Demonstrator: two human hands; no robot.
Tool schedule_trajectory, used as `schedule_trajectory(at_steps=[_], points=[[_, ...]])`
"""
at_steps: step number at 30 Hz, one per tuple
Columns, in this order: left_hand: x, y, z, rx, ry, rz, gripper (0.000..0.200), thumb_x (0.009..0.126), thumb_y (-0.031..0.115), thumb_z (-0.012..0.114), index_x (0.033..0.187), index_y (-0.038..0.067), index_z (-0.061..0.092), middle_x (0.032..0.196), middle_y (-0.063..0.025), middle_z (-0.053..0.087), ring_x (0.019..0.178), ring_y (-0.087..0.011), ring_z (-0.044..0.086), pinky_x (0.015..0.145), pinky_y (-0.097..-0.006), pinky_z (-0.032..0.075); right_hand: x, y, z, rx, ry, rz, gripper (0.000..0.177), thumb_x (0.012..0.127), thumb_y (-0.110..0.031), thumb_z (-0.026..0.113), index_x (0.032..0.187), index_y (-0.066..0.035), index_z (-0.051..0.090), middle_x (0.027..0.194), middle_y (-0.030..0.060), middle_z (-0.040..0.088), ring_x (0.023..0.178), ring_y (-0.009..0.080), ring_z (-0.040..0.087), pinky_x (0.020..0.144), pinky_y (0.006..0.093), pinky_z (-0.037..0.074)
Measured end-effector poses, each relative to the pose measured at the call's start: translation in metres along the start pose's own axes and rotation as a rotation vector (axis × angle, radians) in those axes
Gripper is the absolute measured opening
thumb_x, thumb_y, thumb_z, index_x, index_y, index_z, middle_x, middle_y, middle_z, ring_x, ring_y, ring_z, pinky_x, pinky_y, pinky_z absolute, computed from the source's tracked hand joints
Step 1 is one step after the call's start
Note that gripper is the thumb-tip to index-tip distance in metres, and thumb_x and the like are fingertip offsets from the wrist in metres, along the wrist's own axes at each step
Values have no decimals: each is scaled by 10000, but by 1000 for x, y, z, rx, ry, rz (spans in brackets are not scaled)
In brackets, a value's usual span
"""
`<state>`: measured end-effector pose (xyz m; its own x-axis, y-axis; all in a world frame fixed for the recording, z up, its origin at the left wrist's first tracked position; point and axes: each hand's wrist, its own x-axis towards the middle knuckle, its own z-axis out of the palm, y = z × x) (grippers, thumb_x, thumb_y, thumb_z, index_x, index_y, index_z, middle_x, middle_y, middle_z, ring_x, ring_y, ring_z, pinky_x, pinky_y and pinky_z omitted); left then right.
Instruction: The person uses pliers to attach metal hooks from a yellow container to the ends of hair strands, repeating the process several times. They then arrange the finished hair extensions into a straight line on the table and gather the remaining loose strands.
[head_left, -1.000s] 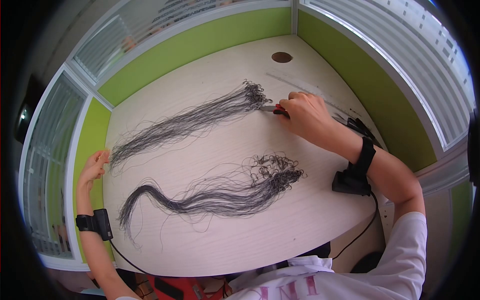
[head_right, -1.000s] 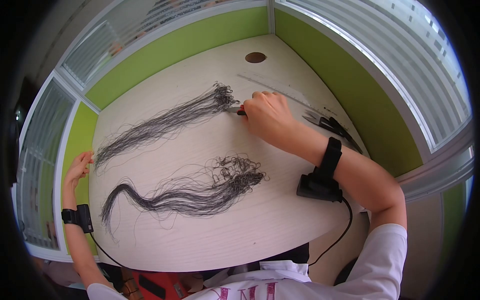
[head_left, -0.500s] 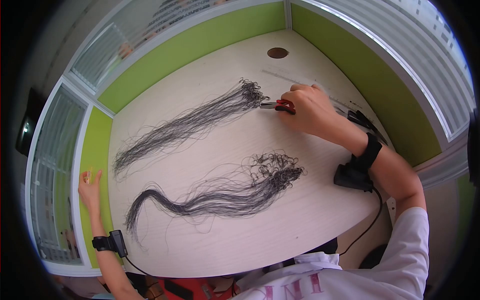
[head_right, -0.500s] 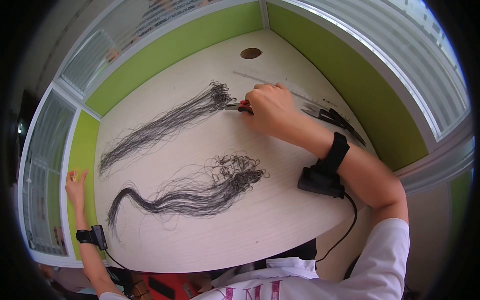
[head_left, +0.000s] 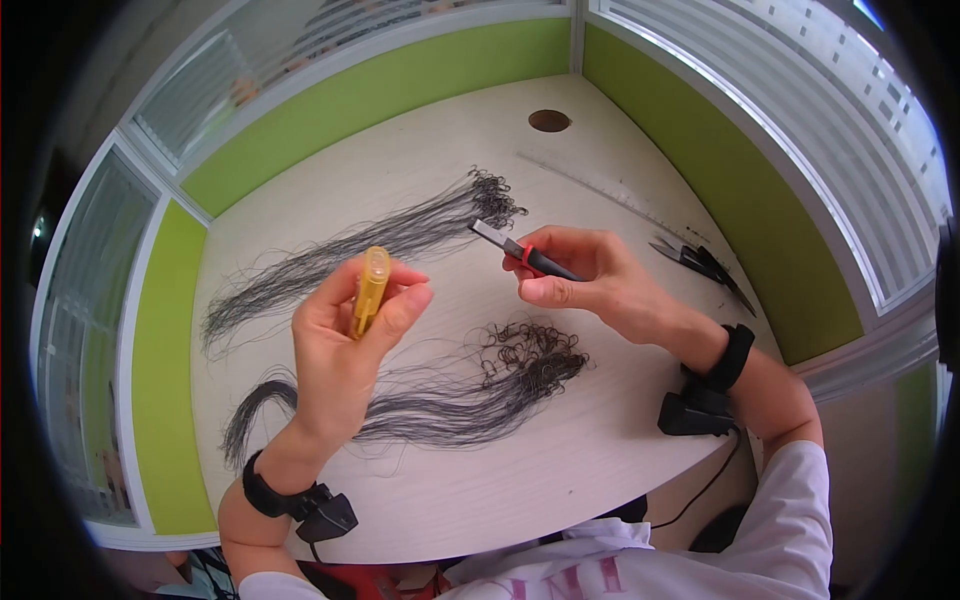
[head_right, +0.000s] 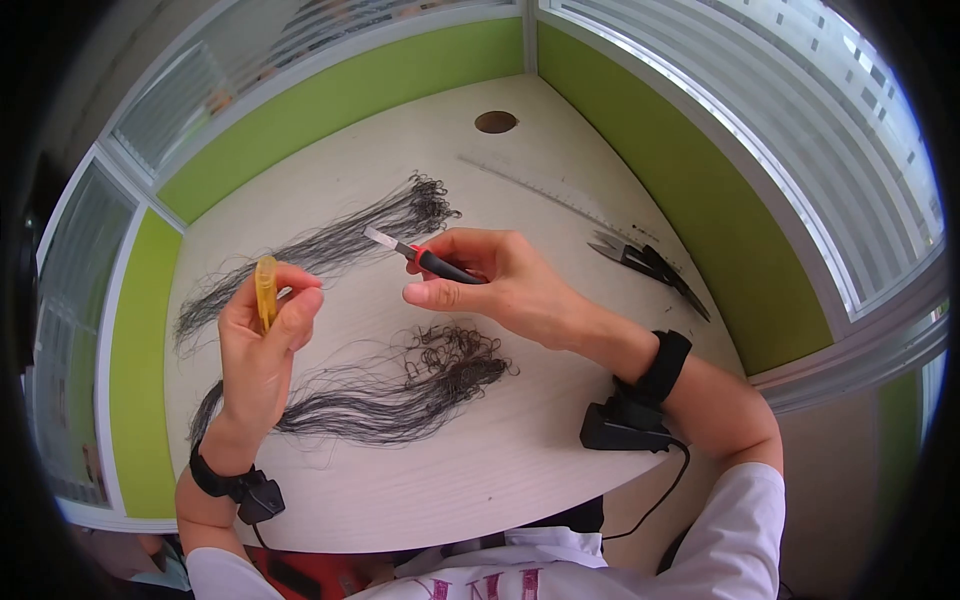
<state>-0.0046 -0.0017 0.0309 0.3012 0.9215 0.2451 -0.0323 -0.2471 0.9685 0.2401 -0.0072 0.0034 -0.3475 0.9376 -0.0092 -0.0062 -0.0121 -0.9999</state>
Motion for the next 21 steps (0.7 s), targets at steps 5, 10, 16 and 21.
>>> schedule_trajectory(at_steps=[5, 10, 16, 21], points=[[1, -12, 39, -243, -150, -154, 178, 900, 51, 662, 1073, 13, 667, 903, -17, 652, 746, -57, 563, 665, -196, 463, -10, -6, 7, 140, -19, 1, 428, 856, -296, 738, 1146, -17, 593, 1055, 32, 614, 1015, 121, 560, 914, 293, 457], [-7, -16, 44, -601, -184, -292, 199, 903, 42, 652, 1086, -35, 656, 951, -88, 670, 803, -129, 623, 717, -257, 525, -8, 1, 8, 192, -84, 22, 534, 844, -313, 753, 1209, 30, 565, 1090, 89, 627, 1039, 146, 590, 943, 296, 471], [-10, -16, 38, -646, -247, -361, 200, 900, 47, 657, 1088, -20, 656, 991, -97, 675, 850, -145, 652, 777, -271, 555, -6, 7, 10, 181, -122, 10, 566, 829, -322, 766, 1213, 34, 554, 1098, 94, 621, 1041, 148, 585, 939, 298, 474], [-8, -17, 35, -682, -258, -406, 177, 896, 55, 664, 1062, -6, 666, 995, -97, 675, 854, -139, 660, 775, -262, 567, -7, 3, 8, 128, -119, 33, 583, 814, -321, 780, 1215, 34, 549, 1087, 85, 622, 1042, 144, 579, 931, 289, 462]])
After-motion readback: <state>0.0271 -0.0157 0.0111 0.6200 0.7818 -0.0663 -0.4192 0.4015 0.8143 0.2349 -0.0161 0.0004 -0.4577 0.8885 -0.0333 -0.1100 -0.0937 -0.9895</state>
